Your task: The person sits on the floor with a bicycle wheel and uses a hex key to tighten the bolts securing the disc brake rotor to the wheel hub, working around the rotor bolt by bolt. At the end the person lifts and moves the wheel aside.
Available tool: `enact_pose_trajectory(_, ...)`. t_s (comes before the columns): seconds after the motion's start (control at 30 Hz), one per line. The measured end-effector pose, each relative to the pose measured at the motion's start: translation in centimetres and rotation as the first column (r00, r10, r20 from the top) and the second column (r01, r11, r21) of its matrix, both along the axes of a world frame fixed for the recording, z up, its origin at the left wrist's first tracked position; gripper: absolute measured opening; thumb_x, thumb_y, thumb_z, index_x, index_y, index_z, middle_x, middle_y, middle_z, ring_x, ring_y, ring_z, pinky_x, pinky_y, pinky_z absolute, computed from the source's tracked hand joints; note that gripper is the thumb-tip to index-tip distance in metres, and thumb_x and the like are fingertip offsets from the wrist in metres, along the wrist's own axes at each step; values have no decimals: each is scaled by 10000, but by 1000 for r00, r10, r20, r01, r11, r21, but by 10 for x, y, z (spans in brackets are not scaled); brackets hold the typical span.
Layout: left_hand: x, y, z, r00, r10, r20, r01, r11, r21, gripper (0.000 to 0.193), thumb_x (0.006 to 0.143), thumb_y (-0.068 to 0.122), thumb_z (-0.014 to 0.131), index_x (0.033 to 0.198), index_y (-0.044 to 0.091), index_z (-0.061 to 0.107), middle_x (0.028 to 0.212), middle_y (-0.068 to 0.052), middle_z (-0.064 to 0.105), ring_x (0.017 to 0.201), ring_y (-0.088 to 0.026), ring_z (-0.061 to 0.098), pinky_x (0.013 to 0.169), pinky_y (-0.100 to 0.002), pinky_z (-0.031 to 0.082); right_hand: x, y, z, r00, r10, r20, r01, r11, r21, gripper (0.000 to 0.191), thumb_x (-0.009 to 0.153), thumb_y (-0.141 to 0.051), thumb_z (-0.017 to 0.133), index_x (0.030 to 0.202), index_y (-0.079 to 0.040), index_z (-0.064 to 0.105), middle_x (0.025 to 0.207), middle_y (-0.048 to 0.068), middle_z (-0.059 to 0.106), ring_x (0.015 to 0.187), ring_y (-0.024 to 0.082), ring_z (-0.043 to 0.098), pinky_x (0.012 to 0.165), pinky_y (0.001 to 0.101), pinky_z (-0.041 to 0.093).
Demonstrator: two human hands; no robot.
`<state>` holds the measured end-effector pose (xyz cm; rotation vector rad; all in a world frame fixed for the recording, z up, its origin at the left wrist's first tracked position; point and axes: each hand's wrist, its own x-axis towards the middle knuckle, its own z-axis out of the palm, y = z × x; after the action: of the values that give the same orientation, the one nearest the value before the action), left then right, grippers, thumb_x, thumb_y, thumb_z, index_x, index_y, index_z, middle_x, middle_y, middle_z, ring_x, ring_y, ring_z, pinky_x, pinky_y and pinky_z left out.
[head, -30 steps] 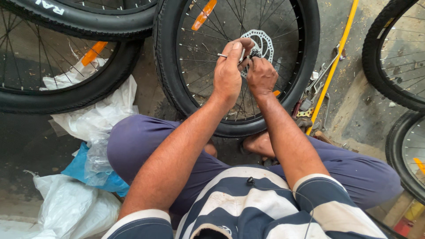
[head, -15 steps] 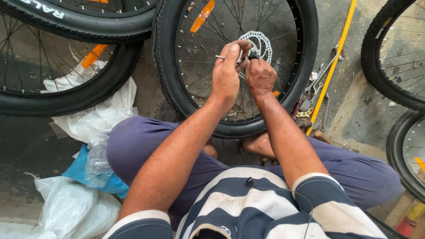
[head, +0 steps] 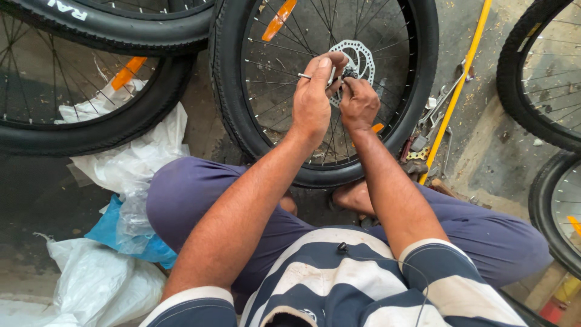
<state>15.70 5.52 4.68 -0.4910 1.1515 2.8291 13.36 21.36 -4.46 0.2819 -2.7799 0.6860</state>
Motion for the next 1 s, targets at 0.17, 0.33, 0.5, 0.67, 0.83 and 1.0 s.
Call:
enact_pose_trajectory(0.17,0,-2,1,1000,0,-1,0,1000,-9,433,1117,399,420,1301,66,627,1304,-63,660,1282,-176,582,1102,-376,459,1,-2,0,999,-33,-3,34,999,38,109,946,-162,703,1020,-109,762,917,107,695,822,336,693,709,440,550)
enact_pose_trajectory(0.33,1,-3,3,1000,-3,-9,3,1000,-15,440,1116,404,409,1305,67,620,1314,-66,650,1301,-179,575,1099,-389,461,1,-1,-3,999,11,-46,-5,991,134,111,966,-188,690,988,-89,736,906,112,678,821,337,680,702,452,550)
enact_pose_trajectory(0.5,2,-3,3,1000,-10,-8,9,999,-43,445,1114,413,404,1307,74,618,1315,-62,646,1306,-171,571,1116,-387,454,-3,0,-7,1000,-17,-23,21,974,223,177,970,-252,708,879,-100,707,841,97,664,765,328,671,653,467,530)
enact_pose_trajectory(0.67,1,-1,0,1000,-2,-11,2,1000,-12,440,1117,408,424,1302,64,626,1304,-66,654,1280,-174,582,1100,-391,459,-2,0,-5,999,-24,-30,30,969,244,245,937,-306,742,796,-113,687,805,80,666,728,329,674,623,468,522)
enact_pose_trajectory(0.83,1,0,-3,1000,10,2,-10,1000,-2,422,1118,387,428,1296,62,630,1303,-60,658,1281,-168,588,1070,-363,462,0,-3,-7,995,-20,-100,38,983,181,163,946,-257,700,914,-100,732,852,84,681,748,322,683,631,448,542)
enact_pose_trajectory(1.0,3,1,-4,1000,10,4,-10,1000,-1,416,1122,383,426,1302,70,633,1300,-60,664,1277,-173,593,1080,-366,471,-2,-1,-6,997,-61,-46,71,962,265,264,957,-317,736,798,-109,706,804,84,681,721,328,684,617,460,536)
